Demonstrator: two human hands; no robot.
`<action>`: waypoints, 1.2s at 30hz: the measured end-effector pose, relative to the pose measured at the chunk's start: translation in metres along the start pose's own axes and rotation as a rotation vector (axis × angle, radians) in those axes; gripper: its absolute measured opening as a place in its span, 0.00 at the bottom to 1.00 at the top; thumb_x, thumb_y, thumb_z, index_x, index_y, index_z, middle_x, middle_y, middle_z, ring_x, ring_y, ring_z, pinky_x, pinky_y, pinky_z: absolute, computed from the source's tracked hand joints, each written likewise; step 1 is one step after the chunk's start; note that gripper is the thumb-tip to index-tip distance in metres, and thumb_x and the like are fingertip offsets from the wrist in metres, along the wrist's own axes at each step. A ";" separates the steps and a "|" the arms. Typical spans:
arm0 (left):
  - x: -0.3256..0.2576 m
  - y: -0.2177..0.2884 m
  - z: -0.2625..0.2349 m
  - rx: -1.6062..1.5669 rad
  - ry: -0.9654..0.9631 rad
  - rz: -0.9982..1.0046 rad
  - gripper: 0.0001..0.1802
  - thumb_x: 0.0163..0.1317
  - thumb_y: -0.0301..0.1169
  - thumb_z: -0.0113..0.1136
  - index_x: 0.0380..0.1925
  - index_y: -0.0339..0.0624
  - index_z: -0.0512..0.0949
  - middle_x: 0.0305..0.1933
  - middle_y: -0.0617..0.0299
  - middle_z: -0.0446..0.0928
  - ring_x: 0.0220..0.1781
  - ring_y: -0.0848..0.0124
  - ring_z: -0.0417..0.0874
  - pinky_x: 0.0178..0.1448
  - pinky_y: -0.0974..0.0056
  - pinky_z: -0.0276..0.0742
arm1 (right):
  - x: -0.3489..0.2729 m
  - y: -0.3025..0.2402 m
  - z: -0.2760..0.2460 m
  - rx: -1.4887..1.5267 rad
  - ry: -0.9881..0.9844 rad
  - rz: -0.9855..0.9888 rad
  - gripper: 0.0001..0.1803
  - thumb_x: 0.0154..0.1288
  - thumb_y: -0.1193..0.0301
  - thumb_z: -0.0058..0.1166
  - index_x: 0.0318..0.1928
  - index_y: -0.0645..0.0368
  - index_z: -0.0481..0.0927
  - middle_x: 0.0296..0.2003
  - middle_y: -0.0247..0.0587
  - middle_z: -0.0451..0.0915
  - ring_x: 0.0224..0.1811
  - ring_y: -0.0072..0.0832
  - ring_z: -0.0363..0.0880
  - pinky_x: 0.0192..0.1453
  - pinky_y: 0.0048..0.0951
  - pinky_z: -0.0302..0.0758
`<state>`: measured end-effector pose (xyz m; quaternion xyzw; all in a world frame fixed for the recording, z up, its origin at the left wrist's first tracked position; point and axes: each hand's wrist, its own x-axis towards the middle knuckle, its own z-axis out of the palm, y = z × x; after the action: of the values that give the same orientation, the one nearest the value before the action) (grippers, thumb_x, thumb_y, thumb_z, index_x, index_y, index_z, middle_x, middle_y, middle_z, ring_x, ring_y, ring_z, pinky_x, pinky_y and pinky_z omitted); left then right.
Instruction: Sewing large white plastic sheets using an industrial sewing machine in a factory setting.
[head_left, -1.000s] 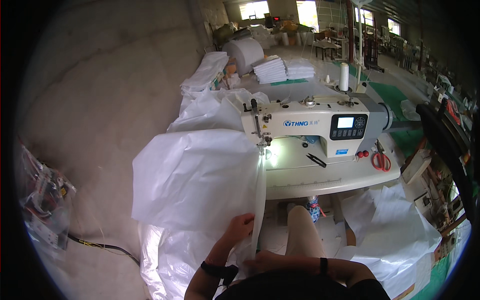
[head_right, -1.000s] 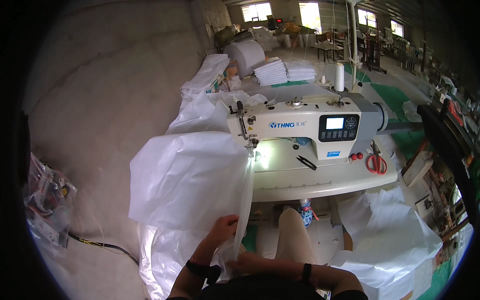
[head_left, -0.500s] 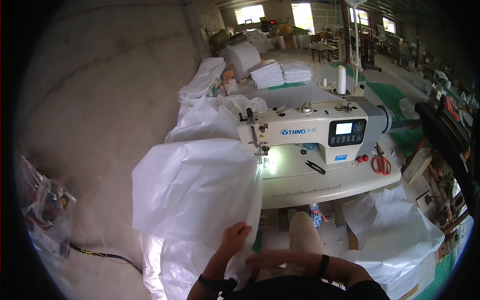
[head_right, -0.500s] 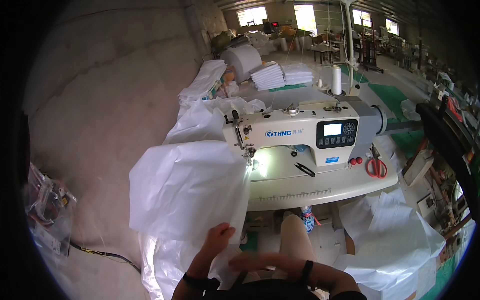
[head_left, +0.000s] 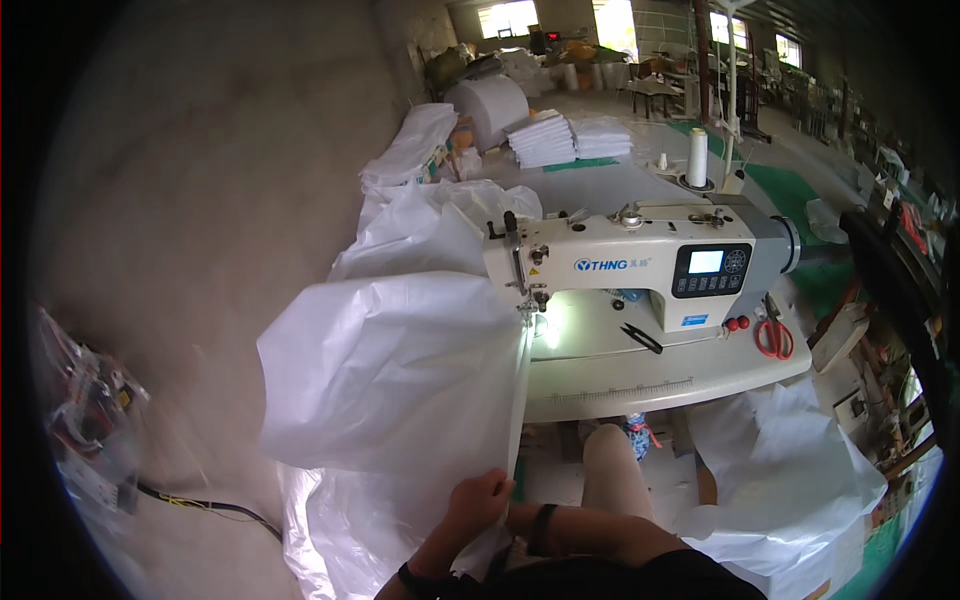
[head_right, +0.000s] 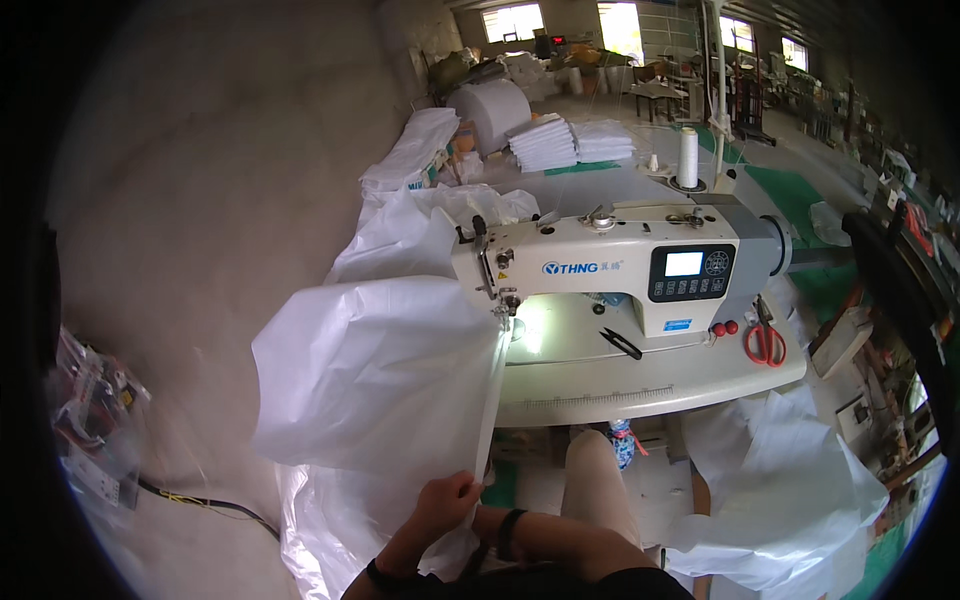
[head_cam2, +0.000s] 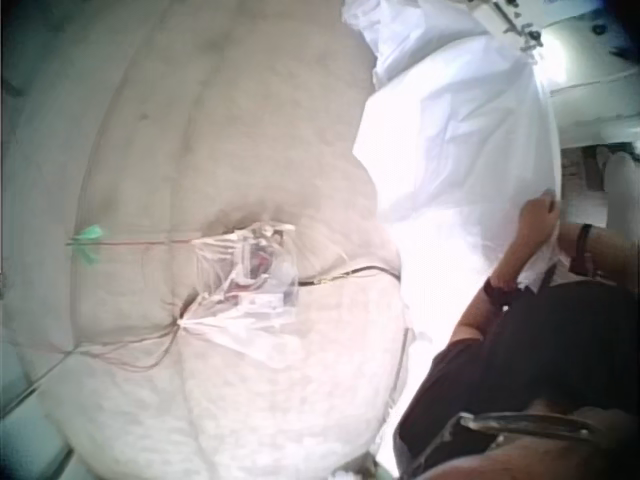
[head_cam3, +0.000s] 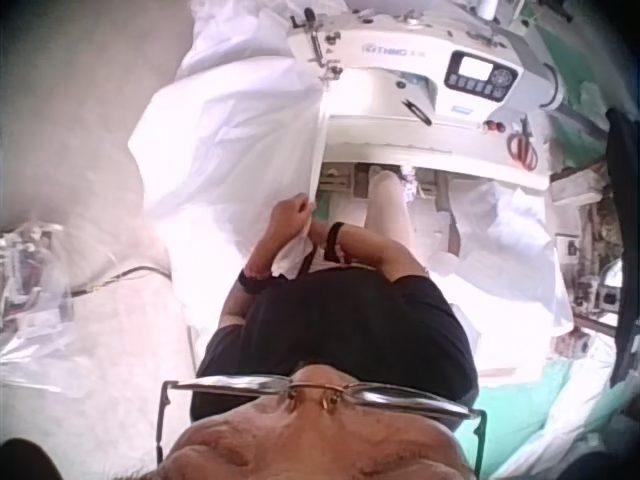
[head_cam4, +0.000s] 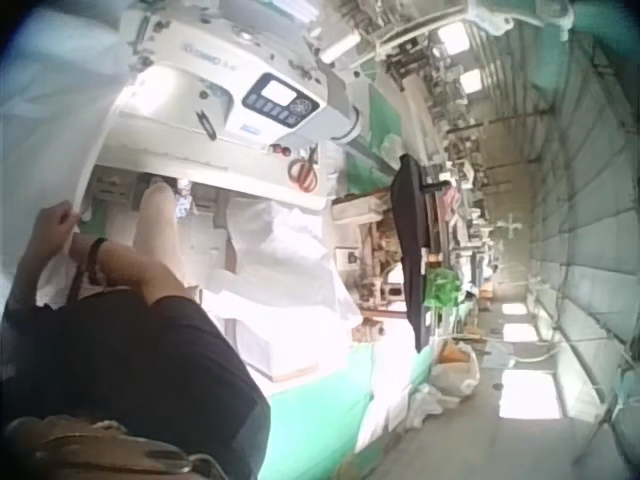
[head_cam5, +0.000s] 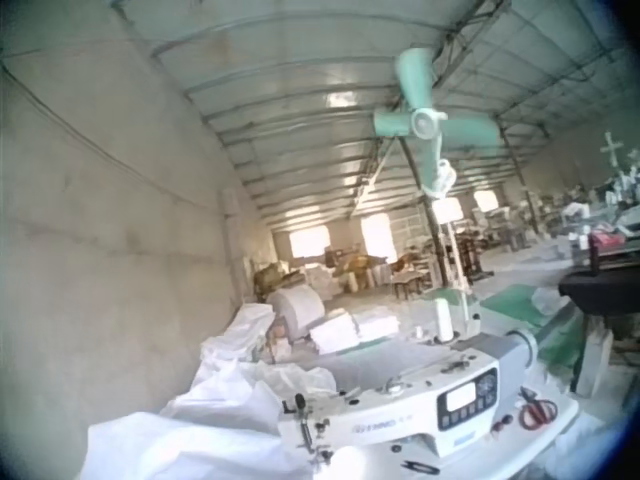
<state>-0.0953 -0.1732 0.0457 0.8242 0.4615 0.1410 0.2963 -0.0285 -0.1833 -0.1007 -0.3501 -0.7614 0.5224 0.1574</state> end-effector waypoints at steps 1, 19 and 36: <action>-0.003 -0.003 0.006 0.019 0.038 0.029 0.12 0.57 0.38 0.53 0.26 0.41 0.73 0.21 0.49 0.74 0.27 0.50 0.77 0.30 0.55 0.71 | -0.012 -0.004 -0.013 -0.138 0.024 0.075 0.09 0.56 0.68 0.51 0.35 0.59 0.78 0.31 0.49 0.80 0.34 0.38 0.81 0.40 0.38 0.76; -0.003 0.019 0.019 0.014 0.120 0.134 0.09 0.56 0.35 0.53 0.27 0.42 0.75 0.23 0.49 0.76 0.29 0.48 0.78 0.33 0.52 0.73 | -0.011 -0.059 -0.214 -0.949 0.746 0.736 0.18 0.55 0.71 0.50 0.45 0.70 0.74 0.34 0.49 0.81 0.34 0.36 0.83 0.35 0.32 0.78; 0.060 -0.004 0.022 -0.427 0.046 0.057 0.14 0.56 0.34 0.54 0.37 0.36 0.78 0.32 0.45 0.78 0.37 0.51 0.80 0.44 0.58 0.74 | -0.034 -0.053 -0.157 -0.496 0.943 0.649 0.29 0.56 0.74 0.39 0.60 0.72 0.59 0.28 0.57 0.79 0.31 0.48 0.81 0.37 0.44 0.76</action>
<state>-0.0554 -0.1287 0.0235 0.7519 0.4045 0.2628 0.4494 0.0717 -0.1105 0.0150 -0.7826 -0.5636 0.1402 0.2241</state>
